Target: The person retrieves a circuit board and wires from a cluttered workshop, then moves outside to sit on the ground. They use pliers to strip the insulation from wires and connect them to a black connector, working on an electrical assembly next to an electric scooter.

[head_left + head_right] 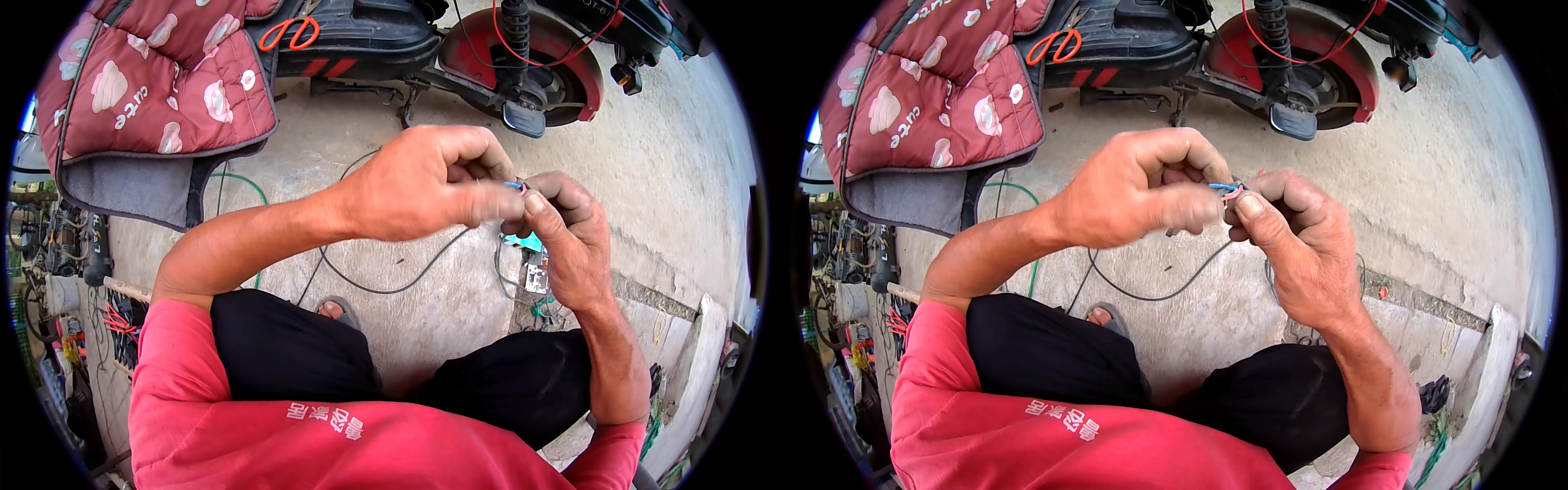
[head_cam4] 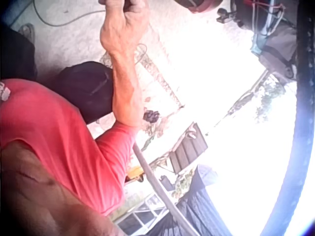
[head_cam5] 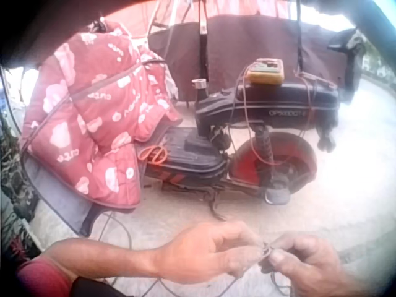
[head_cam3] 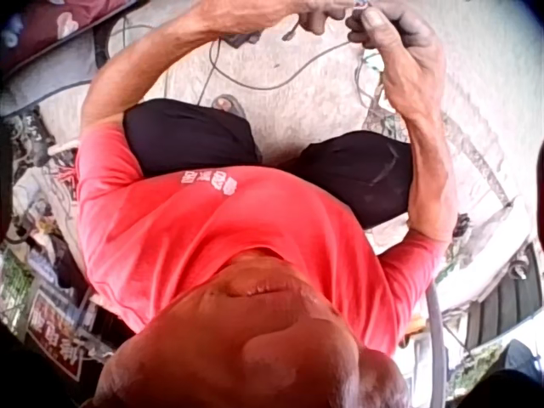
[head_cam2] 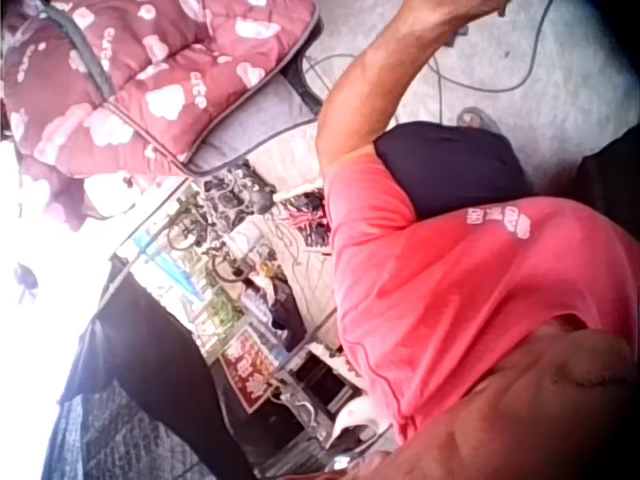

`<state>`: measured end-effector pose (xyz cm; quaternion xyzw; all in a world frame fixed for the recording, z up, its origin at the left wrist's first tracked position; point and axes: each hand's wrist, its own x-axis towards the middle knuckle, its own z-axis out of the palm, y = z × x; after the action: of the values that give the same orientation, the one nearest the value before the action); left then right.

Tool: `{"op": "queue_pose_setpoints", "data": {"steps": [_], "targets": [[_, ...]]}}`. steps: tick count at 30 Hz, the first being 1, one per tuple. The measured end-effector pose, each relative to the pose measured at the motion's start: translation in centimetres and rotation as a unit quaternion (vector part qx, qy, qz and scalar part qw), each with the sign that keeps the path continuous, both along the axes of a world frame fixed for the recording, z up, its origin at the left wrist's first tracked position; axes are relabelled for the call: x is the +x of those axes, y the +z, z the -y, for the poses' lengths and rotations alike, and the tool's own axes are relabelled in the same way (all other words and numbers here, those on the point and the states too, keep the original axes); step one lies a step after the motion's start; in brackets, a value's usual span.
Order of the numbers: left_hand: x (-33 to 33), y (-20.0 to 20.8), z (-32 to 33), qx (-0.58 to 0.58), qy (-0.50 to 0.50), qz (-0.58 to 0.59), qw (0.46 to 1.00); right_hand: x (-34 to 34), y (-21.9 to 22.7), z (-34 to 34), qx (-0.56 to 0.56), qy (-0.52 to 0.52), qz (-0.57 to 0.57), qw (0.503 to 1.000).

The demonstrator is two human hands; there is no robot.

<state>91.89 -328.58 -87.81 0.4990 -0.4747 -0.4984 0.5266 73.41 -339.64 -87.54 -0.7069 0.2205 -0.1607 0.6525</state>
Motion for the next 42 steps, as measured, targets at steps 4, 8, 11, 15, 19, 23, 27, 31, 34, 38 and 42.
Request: {"op": "queue_pose_setpoints", "data": {"steps": [4, 8, 11, 15, 19, 23, 27, 31, 34, 38, 42], "targets": [[0.7, -1.1, 0.1, -0.224, 0.041, 0.268, 0.936, 0.1, -0.3, -0.3, 0.012, 0.031, 0.023, 0.999], [2.0, -0.9, 0.0, -0.241, 0.008, 0.247, 0.938, 0.6, -0.2, -0.1, 0.079, 0.065, 0.024, 0.995], [2.0, -0.6, 0.8, -0.269, -0.039, 0.198, 0.942, 0.0, -0.4, 0.8, 0.189, 0.115, 0.051, 0.974], [1.7, 0.6, 1.2, -0.268, -0.127, 0.319, 0.9, -1.3, -0.2, 1.4, 0.124, 0.15, -0.042, 0.98], [2.3, 0.7, 0.8, -0.225, -0.178, 0.246, 0.926, -0.1, 0.5, 1.1, 0.082, 0.196, -0.055, 0.976], [1.3, 1.1, 1.4, -0.162, -0.224, 0.155, 0.948, -1.6, 1.0, 1.2, 0.055, 0.225, -0.054, 0.971], [-0.4, 1.2, 1.2, 0.036, -0.099, 0.03, 0.994, -1.8, 1.2, 0.7, 0.038, 0.135, -0.03, 0.99], [-0.7, 0.2, 1.7, 0.0, 0.038, 0.11, 0.993, -0.4, 1.8, 0.0, -0.003, 0.011, -0.057, 0.998], [-1.8, 0.8, 2.4, -0.019, 0.09, 0.079, 0.993, 0.3, 0.3, -0.2, 0.048, -0.032, 0.027, 0.998], [-0.9, 0.0, 2.7, -0.063, 0.06, 0.087, 0.992, 0.5, -0.5, 0.0, 0.019, -0.018, 0.042, 0.999], [-1.2, 0.3, 3.0, -0.145, 0.059, 0.135, 0.978, 0.4, -0.7, 0.6, 0.07, 0.031, 0.051, 0.996]]}}
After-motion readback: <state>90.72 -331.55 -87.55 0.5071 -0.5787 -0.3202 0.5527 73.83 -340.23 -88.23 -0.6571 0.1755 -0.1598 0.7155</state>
